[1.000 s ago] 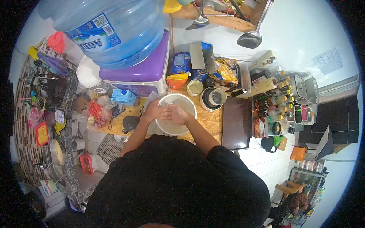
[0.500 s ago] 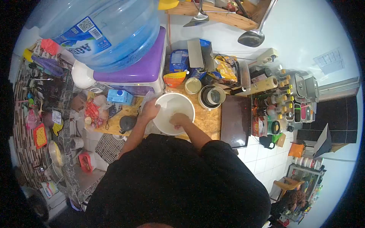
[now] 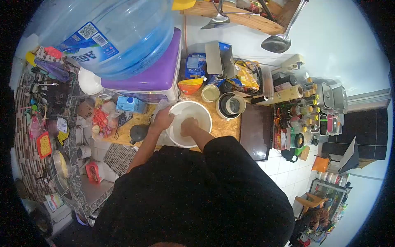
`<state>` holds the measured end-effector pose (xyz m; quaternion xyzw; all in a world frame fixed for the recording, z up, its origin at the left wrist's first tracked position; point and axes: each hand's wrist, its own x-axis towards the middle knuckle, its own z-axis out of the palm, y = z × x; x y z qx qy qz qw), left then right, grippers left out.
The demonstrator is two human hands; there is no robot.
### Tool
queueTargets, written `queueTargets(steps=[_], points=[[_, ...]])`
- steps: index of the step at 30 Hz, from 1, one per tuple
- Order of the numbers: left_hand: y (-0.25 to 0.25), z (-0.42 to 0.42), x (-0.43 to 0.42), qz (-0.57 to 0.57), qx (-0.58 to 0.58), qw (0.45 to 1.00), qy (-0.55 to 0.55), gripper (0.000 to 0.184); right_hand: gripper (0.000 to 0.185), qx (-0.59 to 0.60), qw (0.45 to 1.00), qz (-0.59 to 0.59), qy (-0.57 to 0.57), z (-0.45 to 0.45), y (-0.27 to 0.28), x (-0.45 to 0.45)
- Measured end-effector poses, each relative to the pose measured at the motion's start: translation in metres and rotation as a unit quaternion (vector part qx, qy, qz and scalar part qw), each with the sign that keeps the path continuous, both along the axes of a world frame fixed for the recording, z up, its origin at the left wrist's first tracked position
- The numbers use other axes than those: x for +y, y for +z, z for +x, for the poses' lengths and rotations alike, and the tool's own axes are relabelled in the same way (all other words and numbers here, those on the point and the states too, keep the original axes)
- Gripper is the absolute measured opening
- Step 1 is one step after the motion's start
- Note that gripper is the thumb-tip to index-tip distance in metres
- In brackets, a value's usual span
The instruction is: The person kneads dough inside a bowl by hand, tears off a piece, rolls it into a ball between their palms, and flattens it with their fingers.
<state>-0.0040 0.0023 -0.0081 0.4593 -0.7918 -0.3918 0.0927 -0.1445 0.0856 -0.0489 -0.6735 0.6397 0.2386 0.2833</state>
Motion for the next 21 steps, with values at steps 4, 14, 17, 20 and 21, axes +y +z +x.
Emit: queueTargets(steps=[4,14,17,20,21], points=[[0.006,-0.001,0.003,-0.003,0.006,1.0,0.01,0.035,0.041,-0.013,0.999,0.041,-0.034,-0.01,0.021,-0.009],[0.011,-0.003,0.006,-0.009,-0.007,1.0,0.018,0.033,0.027,-0.45,0.804,0.028,-0.388,-0.021,0.008,0.008],[0.006,0.0,0.003,-0.015,-0.004,1.0,0.012,0.034,0.026,-0.5,0.764,0.047,-0.405,-0.031,0.038,0.004],[0.017,-0.001,0.007,-0.015,0.001,1.0,0.009,0.034,0.029,-0.398,0.849,0.15,-0.312,-0.038,0.009,-0.003],[0.017,-0.001,0.008,-0.011,-0.01,1.0,0.012,0.034,0.031,-0.321,0.89,0.218,-0.24,-0.04,-0.005,-0.004]])
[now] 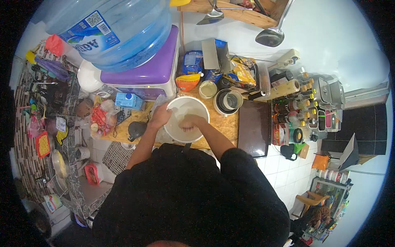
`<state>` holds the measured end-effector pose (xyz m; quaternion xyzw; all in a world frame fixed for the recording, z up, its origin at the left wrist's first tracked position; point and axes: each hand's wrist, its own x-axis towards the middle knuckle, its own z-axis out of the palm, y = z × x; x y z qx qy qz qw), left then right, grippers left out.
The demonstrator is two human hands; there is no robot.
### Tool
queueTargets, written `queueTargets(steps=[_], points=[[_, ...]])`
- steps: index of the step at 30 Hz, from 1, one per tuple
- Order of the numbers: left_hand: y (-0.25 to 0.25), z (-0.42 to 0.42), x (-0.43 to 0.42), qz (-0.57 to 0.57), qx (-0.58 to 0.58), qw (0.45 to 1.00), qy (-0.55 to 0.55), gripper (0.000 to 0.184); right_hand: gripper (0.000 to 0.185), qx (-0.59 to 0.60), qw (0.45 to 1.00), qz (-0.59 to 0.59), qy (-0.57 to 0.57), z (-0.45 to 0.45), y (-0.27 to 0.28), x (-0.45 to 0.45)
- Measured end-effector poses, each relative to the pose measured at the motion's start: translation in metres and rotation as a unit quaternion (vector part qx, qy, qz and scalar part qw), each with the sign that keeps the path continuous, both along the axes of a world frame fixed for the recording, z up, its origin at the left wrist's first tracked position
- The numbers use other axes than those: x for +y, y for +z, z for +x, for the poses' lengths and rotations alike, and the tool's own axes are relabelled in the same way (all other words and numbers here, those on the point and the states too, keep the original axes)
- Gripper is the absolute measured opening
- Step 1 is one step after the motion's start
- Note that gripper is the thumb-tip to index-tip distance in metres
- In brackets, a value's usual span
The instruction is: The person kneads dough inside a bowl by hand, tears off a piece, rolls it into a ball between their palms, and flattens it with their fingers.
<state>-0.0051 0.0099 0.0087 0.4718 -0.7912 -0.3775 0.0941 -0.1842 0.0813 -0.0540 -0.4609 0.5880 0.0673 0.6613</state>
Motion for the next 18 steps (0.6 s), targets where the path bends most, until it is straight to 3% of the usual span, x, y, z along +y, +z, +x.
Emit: queueTargets(steps=[1,4,7,11,13,17,18], points=[[-0.001,0.0,-0.001,0.003,-0.012,1.0,0.003,0.035,0.031,-0.001,1.0,-0.001,0.0,0.003,-0.002,0.004],[-0.016,-0.001,-0.005,0.011,-0.01,1.0,-0.003,0.036,0.037,0.172,0.956,-0.158,0.177,0.018,-0.005,0.015],[-0.024,0.002,-0.006,0.002,0.013,1.0,-0.012,0.035,0.041,0.225,0.934,-0.244,0.132,0.023,0.003,0.024],[-0.006,0.001,-0.004,0.009,0.037,0.999,-0.008,0.033,0.041,0.231,0.932,-0.239,0.142,0.026,0.0,0.009],[-0.008,0.002,-0.002,-0.003,0.061,0.998,0.003,0.032,0.041,0.161,0.966,-0.124,0.16,0.024,0.0,-0.005],[-0.008,0.002,-0.002,0.01,0.028,1.0,-0.002,0.033,0.039,0.032,0.993,-0.071,0.094,0.02,-0.037,-0.015],[-0.01,0.003,-0.003,-0.005,0.042,0.999,-0.008,0.033,0.038,-0.014,0.995,-0.034,-0.088,0.025,-0.034,-0.012]])
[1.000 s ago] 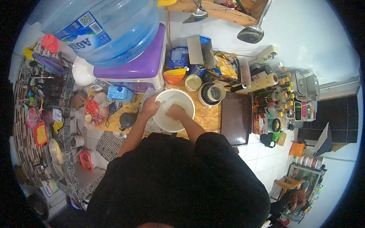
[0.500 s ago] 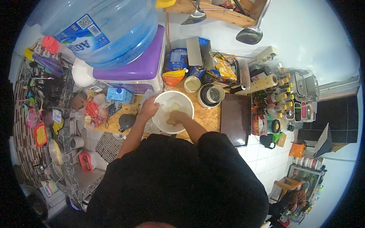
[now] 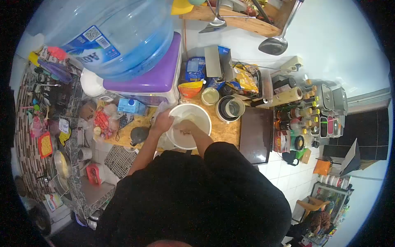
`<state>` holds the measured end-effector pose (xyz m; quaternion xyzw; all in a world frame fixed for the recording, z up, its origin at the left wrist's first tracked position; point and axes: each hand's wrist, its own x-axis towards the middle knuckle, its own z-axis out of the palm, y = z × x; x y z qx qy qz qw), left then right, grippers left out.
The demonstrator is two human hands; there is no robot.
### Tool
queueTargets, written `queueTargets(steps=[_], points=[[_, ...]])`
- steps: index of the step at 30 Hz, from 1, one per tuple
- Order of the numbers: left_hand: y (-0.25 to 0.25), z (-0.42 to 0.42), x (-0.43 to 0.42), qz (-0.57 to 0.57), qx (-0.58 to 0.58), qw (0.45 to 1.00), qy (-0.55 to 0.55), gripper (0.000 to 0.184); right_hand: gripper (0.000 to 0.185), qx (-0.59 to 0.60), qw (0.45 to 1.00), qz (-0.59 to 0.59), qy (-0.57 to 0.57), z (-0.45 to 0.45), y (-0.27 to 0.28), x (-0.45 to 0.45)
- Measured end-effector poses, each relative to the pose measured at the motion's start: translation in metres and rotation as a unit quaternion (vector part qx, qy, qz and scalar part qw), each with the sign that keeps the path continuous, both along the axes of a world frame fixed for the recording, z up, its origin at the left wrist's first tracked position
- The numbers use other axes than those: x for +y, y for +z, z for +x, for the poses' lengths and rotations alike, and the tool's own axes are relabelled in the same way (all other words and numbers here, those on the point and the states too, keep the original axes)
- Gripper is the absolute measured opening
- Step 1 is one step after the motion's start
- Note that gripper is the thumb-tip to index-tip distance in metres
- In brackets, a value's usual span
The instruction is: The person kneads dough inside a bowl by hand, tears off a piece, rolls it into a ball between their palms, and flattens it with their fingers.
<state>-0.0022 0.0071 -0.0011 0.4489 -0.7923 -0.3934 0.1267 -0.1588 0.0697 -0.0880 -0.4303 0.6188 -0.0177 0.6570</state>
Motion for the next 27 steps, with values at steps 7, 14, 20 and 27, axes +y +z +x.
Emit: queueTargets(steps=[7,14,20,27], points=[[-0.001,-0.002,0.003,-0.006,-0.013,1.0,0.022,0.038,0.048,-0.341,0.85,0.221,-0.336,-0.022,0.034,0.004],[0.006,-0.003,0.001,0.008,-0.056,0.998,0.023,0.039,0.042,-0.24,0.92,0.038,-0.308,-0.021,0.053,0.011],[0.01,-0.004,0.002,0.019,-0.056,0.998,0.033,0.038,0.034,-0.002,0.999,0.043,0.017,0.009,0.014,0.021],[-0.001,-0.002,0.001,0.002,-0.069,0.997,0.026,0.037,0.031,0.195,0.962,-0.089,0.171,0.024,0.052,0.011]])
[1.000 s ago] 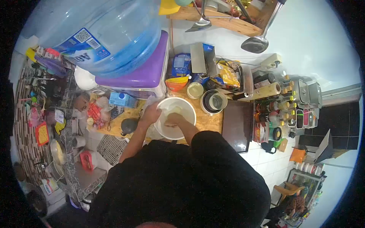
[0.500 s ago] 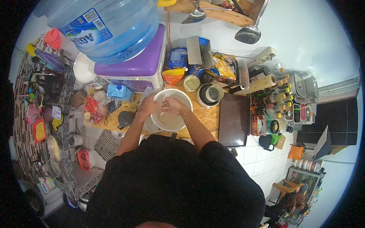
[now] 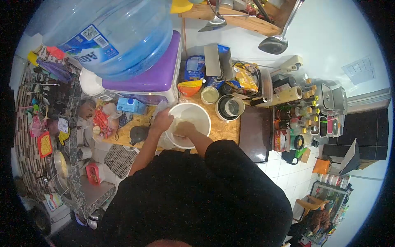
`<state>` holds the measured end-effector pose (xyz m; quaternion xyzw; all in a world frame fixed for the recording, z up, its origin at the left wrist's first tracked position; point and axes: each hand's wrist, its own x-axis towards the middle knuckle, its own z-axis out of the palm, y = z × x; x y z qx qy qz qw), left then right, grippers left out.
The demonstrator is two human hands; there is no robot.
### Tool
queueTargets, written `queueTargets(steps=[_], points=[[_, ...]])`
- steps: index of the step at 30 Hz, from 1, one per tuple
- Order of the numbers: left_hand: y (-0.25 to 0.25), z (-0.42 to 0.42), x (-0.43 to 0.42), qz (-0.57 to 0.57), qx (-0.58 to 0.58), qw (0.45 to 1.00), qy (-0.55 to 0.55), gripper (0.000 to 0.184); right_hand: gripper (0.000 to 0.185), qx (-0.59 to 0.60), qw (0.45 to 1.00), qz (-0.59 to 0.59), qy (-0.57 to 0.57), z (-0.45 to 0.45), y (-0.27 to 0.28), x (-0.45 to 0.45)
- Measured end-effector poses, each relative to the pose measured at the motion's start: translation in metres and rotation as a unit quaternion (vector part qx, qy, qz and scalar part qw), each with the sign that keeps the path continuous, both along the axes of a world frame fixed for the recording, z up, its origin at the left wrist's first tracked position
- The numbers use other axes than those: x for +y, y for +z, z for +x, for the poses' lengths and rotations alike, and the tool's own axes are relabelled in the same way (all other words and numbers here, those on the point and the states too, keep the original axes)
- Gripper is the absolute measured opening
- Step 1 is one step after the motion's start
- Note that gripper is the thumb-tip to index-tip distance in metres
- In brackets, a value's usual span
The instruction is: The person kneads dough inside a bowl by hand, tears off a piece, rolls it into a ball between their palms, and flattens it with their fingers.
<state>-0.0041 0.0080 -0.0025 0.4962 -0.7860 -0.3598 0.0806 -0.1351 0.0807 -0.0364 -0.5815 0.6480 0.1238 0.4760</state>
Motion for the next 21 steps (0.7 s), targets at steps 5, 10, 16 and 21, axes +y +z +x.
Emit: queueTargets(steps=[5,10,16,21], points=[[-0.006,0.0,0.0,-0.001,0.025,1.0,0.005,0.035,0.033,0.039,0.999,0.0,-0.016,0.001,-0.012,-0.004],[-0.01,0.002,0.001,-0.024,0.038,0.999,-0.012,0.035,0.039,0.091,0.984,-0.154,-0.023,0.01,0.016,0.012],[-0.012,0.0,0.0,-0.019,0.074,0.997,-0.013,0.034,0.032,-0.214,0.933,0.084,-0.277,-0.013,0.0,0.016],[0.001,0.0,-0.002,0.014,0.021,1.0,-0.019,0.036,0.027,-0.524,0.641,0.233,-0.51,-0.053,-0.025,0.0]])
